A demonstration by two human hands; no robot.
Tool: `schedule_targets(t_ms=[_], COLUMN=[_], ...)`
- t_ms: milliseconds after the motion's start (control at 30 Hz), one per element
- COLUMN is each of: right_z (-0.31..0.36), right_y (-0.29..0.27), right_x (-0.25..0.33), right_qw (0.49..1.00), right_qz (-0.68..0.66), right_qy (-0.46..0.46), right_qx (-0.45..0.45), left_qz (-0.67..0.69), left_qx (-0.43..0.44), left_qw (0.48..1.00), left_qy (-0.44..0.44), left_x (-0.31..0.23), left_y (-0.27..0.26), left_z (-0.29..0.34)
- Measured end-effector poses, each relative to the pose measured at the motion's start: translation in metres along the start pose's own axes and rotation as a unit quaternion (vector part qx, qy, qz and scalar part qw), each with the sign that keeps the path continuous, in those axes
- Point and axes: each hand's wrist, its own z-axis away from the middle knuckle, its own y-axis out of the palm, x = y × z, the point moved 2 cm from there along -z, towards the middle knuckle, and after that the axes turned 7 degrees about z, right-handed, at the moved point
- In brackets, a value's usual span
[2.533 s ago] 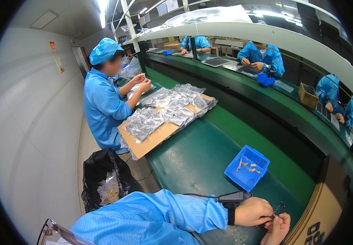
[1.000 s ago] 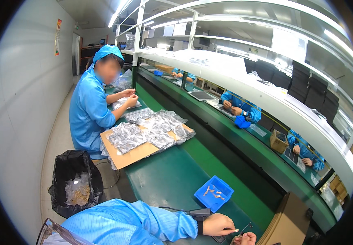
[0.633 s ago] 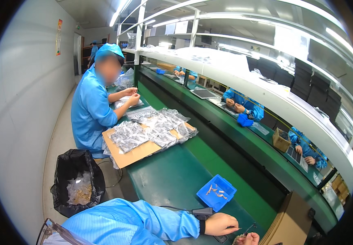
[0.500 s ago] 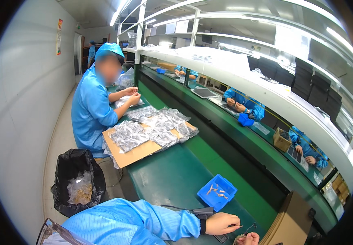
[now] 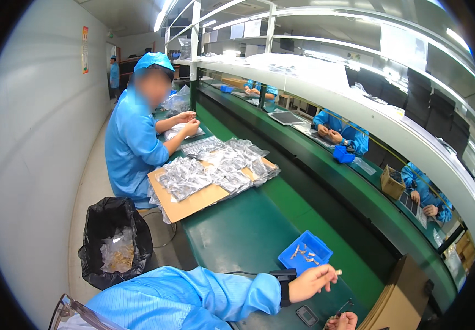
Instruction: Manually assemble small electronic or plastic components by inserting metal pins and small parts into a black housing.
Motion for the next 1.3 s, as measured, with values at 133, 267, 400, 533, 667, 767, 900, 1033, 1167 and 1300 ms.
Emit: schedule_targets(t_ms=[133,267,400,533,667,767,900,1033,1167,1300], right_z=[0.002,-0.006,0.006,0.006,0.009,0.012,0.017,0.012,0.004,0.000], right_y=[0.006,0.002,0.009,0.012,0.013,0.017,0.021,0.017,0.007,-0.002], right_x=[0.002,-0.003,0.007,0.010,0.015,0.018,0.023,0.016,0.007,0.005], right_qw=[0.997,0.999,0.999,0.999,0.999,0.998,0.998,0.997,0.999,0.999], right_qz=[0.000,-0.019,-0.007,0.005,0.010,0.012,0.003,-0.009,0.008,0.045], right_qy=[-0.076,-0.035,-0.035,-0.053,-0.040,-0.060,-0.056,-0.079,-0.046,0.019], right_qx=[-0.005,0.021,0.018,0.008,-0.014,-0.021,0.002,-0.020,0.003,0.019], left_qz=[0.074,0.145,0.231,0.243,0.223,0.200,0.191,0.161,0.180,0.172], left_qx=[-0.080,-0.146,-0.177,-0.188,-0.214,-0.208,-0.183,-0.167,-0.175,-0.168], left_qw=[0.994,0.976,0.953,0.949,0.949,0.955,0.962,0.972,0.967,0.969], left_qy=[-0.033,-0.076,-0.087,-0.071,-0.060,-0.062,-0.063,-0.040,-0.035,-0.060], left_x=[0.004,0.000,-0.005,-0.004,-0.008,-0.003,-0.002,-0.010,-0.014,0.002], left_y=[-0.018,-0.023,-0.020,-0.024,-0.023,-0.024,-0.024,-0.019,-0.016,-0.020], left_z=[-0.010,-0.010,-0.008,-0.009,-0.010,-0.010,-0.008,-0.007,-0.006,-0.010])
